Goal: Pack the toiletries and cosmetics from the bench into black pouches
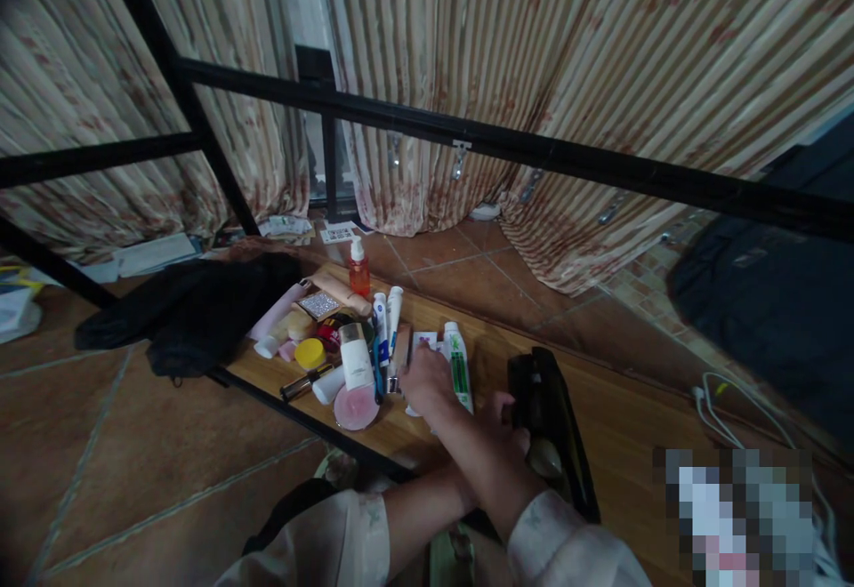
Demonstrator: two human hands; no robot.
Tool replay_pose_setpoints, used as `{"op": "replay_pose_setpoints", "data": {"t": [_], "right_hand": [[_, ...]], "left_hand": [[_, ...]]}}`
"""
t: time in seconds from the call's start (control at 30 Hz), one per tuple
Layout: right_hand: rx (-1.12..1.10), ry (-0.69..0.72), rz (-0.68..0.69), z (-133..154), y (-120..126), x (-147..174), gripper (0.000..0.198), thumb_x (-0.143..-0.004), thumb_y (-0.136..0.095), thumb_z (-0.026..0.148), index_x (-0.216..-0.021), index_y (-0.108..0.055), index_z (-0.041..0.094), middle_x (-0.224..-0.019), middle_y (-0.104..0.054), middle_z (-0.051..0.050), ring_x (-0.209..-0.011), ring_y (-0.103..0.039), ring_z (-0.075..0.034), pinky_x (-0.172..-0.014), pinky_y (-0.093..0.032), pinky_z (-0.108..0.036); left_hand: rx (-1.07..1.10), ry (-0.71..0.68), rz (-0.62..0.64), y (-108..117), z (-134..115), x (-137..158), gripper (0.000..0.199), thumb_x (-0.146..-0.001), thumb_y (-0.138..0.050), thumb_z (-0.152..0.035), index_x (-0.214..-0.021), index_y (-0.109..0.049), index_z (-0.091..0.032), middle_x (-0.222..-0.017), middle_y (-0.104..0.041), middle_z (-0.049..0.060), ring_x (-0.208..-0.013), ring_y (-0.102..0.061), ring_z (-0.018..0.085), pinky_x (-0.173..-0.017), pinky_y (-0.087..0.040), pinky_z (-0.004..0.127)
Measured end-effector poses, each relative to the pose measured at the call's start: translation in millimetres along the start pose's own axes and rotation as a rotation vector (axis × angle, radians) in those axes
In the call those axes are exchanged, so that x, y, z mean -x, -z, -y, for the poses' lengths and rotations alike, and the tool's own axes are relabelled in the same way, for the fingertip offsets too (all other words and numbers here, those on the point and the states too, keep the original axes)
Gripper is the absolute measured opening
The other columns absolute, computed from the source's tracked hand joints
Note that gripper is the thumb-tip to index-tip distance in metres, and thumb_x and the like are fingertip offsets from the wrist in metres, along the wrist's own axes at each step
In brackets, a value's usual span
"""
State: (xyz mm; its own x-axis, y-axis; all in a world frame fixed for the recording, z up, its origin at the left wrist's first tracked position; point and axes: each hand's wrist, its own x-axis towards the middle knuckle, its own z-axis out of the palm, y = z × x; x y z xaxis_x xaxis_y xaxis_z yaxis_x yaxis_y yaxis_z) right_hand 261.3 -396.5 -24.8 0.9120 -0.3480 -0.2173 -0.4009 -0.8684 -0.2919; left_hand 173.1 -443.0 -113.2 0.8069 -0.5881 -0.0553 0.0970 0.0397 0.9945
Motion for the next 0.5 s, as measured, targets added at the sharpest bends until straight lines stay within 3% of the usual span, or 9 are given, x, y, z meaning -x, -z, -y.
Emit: {"op": "replay_pose_setpoints", "data": {"t": [0.23, 0.37, 0.5], "right_hand": [[-0.045, -0.072, 0.038, 11, -17, -8, 0.035, -0.081, -0.056, 0.035, -0.106, -0.060, 0.010, -0.103, -0.069, -0.017, -0.101, -0.064, -0.026, -0.083, -0.047, -0.031], [-0.070, -0.143, 0.044, 14, -18, -13, 0.041, -0.074, -0.062, 0.039, -0.105, -0.061, 0.012, -0.100, -0.070, -0.016, -0.097, -0.066, -0.027, -0.076, -0.050, -0.032], [-0.090, -0.217, 0.043, 19, -22, -15, 0.038, -0.071, -0.062, 0.040, -0.098, -0.065, 0.013, -0.098, -0.070, -0.017, -0.094, -0.067, -0.029, -0.072, -0.051, -0.034]], "left_hand": [[-0.101, 0.028, -0.065, 1, -16, 9, 0.051, -0.065, -0.056, -0.013, -0.116, -0.049, -0.020, -0.099, -0.061, 0.010, -0.092, -0.059, 0.028, -0.085, -0.047, 0.039], [-0.151, 0.020, -0.060, 7, -28, 13, 0.048, -0.069, -0.056, -0.017, -0.117, -0.050, -0.019, -0.110, -0.060, 0.013, -0.101, -0.058, 0.028, -0.093, -0.044, 0.039], [-0.184, 0.037, -0.053, 9, -36, 14, 0.048, -0.070, -0.055, -0.018, -0.118, -0.051, -0.018, -0.110, -0.062, 0.013, -0.102, -0.059, 0.028, -0.094, -0.044, 0.040]]}}
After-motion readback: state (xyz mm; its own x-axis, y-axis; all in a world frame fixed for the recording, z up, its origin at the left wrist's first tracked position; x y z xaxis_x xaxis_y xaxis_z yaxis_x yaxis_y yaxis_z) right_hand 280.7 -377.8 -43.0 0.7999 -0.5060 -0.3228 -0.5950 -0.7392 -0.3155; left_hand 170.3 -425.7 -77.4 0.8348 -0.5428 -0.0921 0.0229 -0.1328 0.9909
